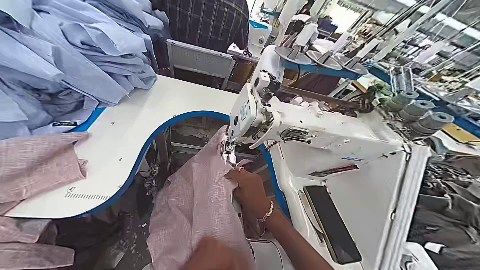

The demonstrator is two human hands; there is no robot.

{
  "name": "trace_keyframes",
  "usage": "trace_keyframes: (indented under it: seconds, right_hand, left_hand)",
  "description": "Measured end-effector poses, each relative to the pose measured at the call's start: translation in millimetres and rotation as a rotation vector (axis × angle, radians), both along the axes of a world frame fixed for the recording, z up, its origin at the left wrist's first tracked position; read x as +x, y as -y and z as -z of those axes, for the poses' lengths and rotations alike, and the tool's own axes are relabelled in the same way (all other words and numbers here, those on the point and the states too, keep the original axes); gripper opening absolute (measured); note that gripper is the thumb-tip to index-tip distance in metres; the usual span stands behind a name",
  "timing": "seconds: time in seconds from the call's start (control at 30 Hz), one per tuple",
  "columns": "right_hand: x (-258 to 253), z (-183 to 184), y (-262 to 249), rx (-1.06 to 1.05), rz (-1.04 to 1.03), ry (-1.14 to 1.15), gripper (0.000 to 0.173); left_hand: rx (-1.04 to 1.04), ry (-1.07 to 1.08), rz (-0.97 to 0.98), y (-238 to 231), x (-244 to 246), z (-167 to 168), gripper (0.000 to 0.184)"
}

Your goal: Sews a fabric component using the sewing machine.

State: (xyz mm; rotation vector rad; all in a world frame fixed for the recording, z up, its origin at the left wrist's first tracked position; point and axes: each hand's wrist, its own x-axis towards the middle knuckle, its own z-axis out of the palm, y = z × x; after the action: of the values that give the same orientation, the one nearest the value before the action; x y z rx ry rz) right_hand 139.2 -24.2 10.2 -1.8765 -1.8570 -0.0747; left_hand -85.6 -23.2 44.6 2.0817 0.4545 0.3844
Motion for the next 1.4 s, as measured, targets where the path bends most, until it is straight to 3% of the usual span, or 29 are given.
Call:
trace_keyframes:
  seconds: [0.07,0.1,0.13,0.17,0.23,0.33,0.43,0.5,0.6,0.73,0.8,0.93,1.13,1.2,1.33,1.4]
  right_hand:
    - [14,-17,10,-0.153,0.139,-0.154,0.040]
    - [32,-33,19,-0.317,0.269,-0.215,0.060]
    - [58,-48,28,-0.451,0.409,-0.206,0.067]
    - [83,-56,36,-0.536,0.532,-0.165,0.058]
    - [100,-50,52,-0.503,0.613,-0.131,0.033]
    - [51,-30,43,-0.212,0.378,-0.164,0.023]
    - [26,-11,25,0.072,0.157,-0.181,0.018]
    - [33,0,22,0.140,0.096,-0.292,0.018]
    - [38,7,22,0.061,0.017,-0.481,0.023]
    - [30,5,18,0.011,-0.056,-0.554,0.026]
    - [29,6,18,-0.004,-0.088,-0.447,0.018]
    - [25,3,23,-0.065,-0.126,-0.129,0.020]
    - [16,-1,21,-0.014,-0.063,0.122,0.014]
    - [11,-6,13,-0.077,-0.037,0.020,0.016]
    - [6,4,-3,-0.114,-0.041,-0.415,0.015]
    - [3,13,-4,-0.029,-0.009,-0.410,0.016]
  left_hand:
    - [0.096,-0.030,-0.326,-47,52,23,0.021]
    - [0.092,-0.078,-0.421,-58,71,36,0.026]
    - [0.069,-0.120,-0.493,-57,87,42,0.031]
    - [0.077,-0.142,-0.539,-51,96,43,0.038]
    - [0.144,-0.208,-0.540,-40,101,47,0.054]
    - [0.140,-0.310,-0.486,-59,109,50,0.063]
    - [0.158,-0.125,-0.569,-66,110,55,0.075]
    - [0.252,-0.028,-0.556,-57,102,60,0.059]
    - [0.431,-0.020,-0.485,-50,92,68,0.042]
    - [0.412,-0.037,-0.336,-55,91,65,0.043]
    - [0.404,-0.001,-0.318,-62,92,64,0.043]
    - [0.540,0.029,-0.356,-68,94,68,0.030]
    - [0.478,0.083,-0.337,-64,90,71,0.040]
    - [0.392,0.166,-0.347,-64,90,74,0.041]
    - [0.341,0.292,-0.365,-66,94,78,0.041]
    - [0.346,0.278,-0.367,-68,97,76,0.035]
